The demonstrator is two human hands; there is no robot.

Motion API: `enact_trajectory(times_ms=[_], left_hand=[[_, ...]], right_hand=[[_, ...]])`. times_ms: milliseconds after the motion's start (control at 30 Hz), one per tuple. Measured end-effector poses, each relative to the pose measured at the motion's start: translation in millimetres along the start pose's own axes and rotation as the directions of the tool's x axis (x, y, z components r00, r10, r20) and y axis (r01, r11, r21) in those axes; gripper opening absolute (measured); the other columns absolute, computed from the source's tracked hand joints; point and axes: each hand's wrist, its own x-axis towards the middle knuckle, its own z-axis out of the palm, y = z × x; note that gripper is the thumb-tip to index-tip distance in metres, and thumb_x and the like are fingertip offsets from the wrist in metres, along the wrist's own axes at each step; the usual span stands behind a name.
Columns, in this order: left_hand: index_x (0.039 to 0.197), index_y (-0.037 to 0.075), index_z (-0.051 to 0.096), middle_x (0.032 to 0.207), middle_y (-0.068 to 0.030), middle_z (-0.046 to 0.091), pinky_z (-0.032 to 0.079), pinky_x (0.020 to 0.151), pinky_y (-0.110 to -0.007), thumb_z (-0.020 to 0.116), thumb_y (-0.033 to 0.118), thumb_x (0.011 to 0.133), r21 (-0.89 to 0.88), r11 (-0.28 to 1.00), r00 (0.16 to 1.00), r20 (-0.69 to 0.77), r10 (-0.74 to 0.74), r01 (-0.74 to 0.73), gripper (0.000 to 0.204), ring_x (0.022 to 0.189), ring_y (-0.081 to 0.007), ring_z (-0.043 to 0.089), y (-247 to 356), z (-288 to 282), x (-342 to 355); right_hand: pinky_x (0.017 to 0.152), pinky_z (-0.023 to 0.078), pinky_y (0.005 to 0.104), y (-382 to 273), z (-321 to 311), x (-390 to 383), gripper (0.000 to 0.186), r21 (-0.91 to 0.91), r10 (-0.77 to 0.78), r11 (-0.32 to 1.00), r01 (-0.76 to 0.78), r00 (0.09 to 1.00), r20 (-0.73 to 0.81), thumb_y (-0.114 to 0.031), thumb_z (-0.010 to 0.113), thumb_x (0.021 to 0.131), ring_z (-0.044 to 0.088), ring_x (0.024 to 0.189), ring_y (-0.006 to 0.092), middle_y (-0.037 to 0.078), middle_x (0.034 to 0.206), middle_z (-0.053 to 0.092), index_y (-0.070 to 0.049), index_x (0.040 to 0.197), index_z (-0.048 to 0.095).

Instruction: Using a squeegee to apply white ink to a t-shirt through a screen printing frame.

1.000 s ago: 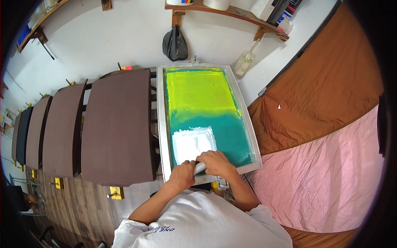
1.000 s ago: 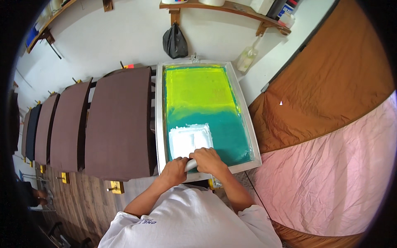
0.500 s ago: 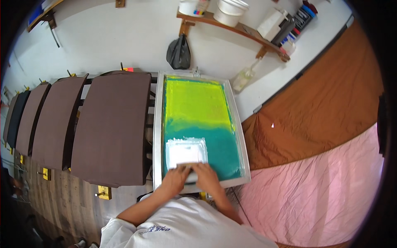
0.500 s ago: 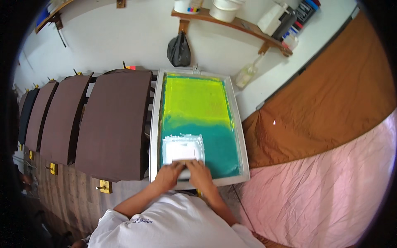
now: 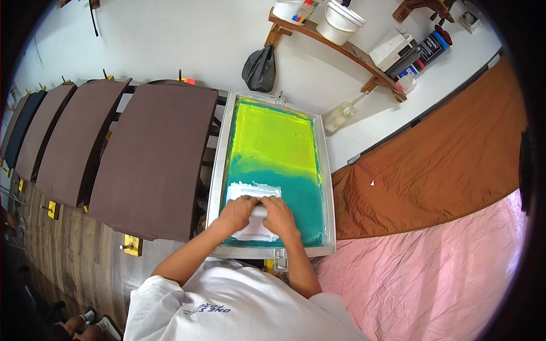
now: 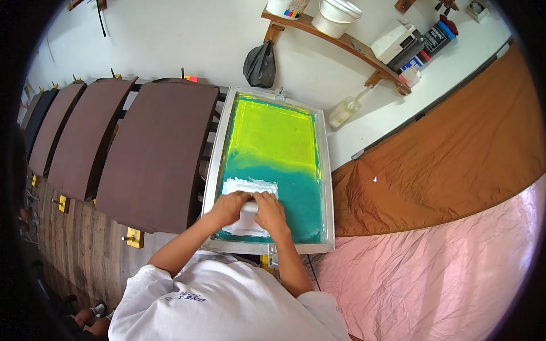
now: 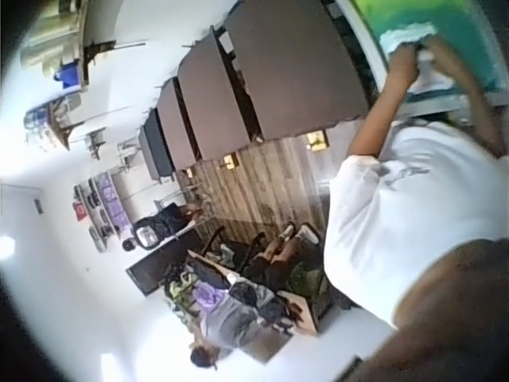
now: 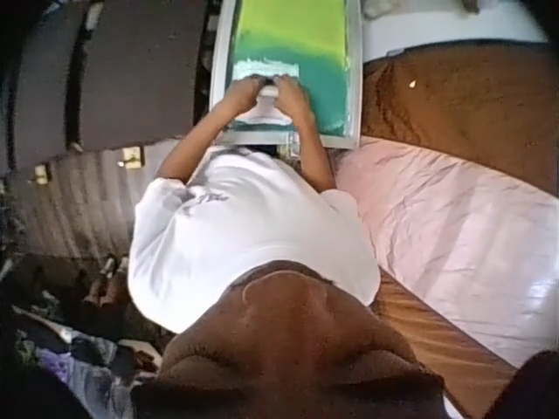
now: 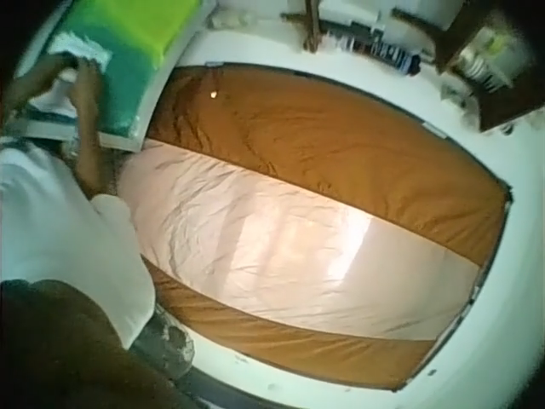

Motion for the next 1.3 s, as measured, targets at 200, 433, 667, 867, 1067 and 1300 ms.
enact_trajectory(times_ms=[200, 433, 667, 867, 1067, 1300], left_hand=[[0.121, 0.005, 0.057, 0.115, -0.0168, 0.064, 0.051, 0.084, -0.046, 0.064, 0.002, 0.070, 0.088, 0.996, 0.994, 0.113, 0.013, -0.023, 0.051, 0.100, -0.0345, 0.065, 45, 11, -80], [0.102, 0.009, 0.065, 0.096, -0.0132, 0.069, 0.053, 0.079, -0.048, 0.066, 0.010, 0.074, 0.174, 0.985, 0.972, 0.227, -0.059, 0.019, 0.028, 0.093, -0.0316, 0.067, 30, -19, 2], [0.100, 0.010, 0.067, 0.095, -0.0126, 0.069, 0.054, 0.076, -0.046, 0.066, 0.002, 0.069, 0.162, 0.987, 0.980, 0.195, -0.045, 0.013, 0.032, 0.092, -0.0319, 0.067, 16, 6, 19], [0.116, 0.009, 0.063, 0.103, -0.0116, 0.067, 0.048, 0.086, -0.048, 0.063, 0.000, 0.069, 0.087, 0.996, 0.969, 0.247, -0.014, -0.008, 0.048, 0.098, -0.0317, 0.065, 50, 3, -63], [0.100, 0.010, 0.067, 0.088, -0.0136, 0.071, 0.053, 0.077, -0.045, 0.066, 0.010, 0.073, 0.215, 0.976, 0.960, 0.276, -0.039, -0.022, 0.027, 0.086, -0.0321, 0.069, 31, -33, -16], [0.097, 0.007, 0.067, 0.087, -0.0184, 0.067, 0.055, 0.070, -0.046, 0.062, -0.003, 0.069, 0.111, 0.994, 1.000, 0.025, 0.004, -0.007, 0.030, 0.079, -0.0376, 0.067, -3, -9, 17]], right_hand=[[0.091, 0.048, 0.0443, -22, 5, -84, 0.061, 0.073, -0.001, 0.997, -0.003, 0.998, 0.055, 0.004, 0.067, 0.061, 0.054, 0.107, 0.0369, 0.013, 0.110, 0.059, -0.008, 0.120, 0.056], [0.089, 0.050, 0.0460, 9, -24, -12, 0.044, 0.064, 0.019, 0.998, -0.027, 0.992, 0.126, 0.004, 0.060, 0.066, 0.062, 0.098, 0.0403, 0.021, 0.104, 0.066, -0.004, 0.109, 0.065], [0.087, 0.049, 0.0458, 26, -8, -8, 0.042, 0.099, 0.046, 0.994, -0.054, 0.995, 0.086, 0.004, 0.060, 0.066, 0.060, 0.098, 0.0412, 0.021, 0.101, 0.064, -0.005, 0.107, 0.065], [0.089, 0.047, 0.0469, -17, -4, -84, 0.046, 0.079, 0.096, 0.991, -0.107, 0.987, 0.129, 0.002, 0.061, 0.065, 0.057, 0.102, 0.0401, 0.019, 0.105, 0.062, -0.005, 0.111, 0.061], [0.080, 0.052, 0.0487, -7, -19, -22, 0.030, 0.057, -0.026, 0.998, 0.016, 0.986, 0.167, -0.006, 0.060, 0.073, 0.063, 0.094, 0.0386, 0.017, 0.096, 0.065, -0.008, 0.103, 0.064], [0.089, 0.049, 0.0460, 13, -9, 26, 0.040, 0.078, 0.025, 0.996, -0.034, 0.994, 0.109, 0.001, 0.059, 0.068, 0.059, 0.100, 0.0387, 0.018, 0.101, 0.065, -0.008, 0.106, 0.068]])
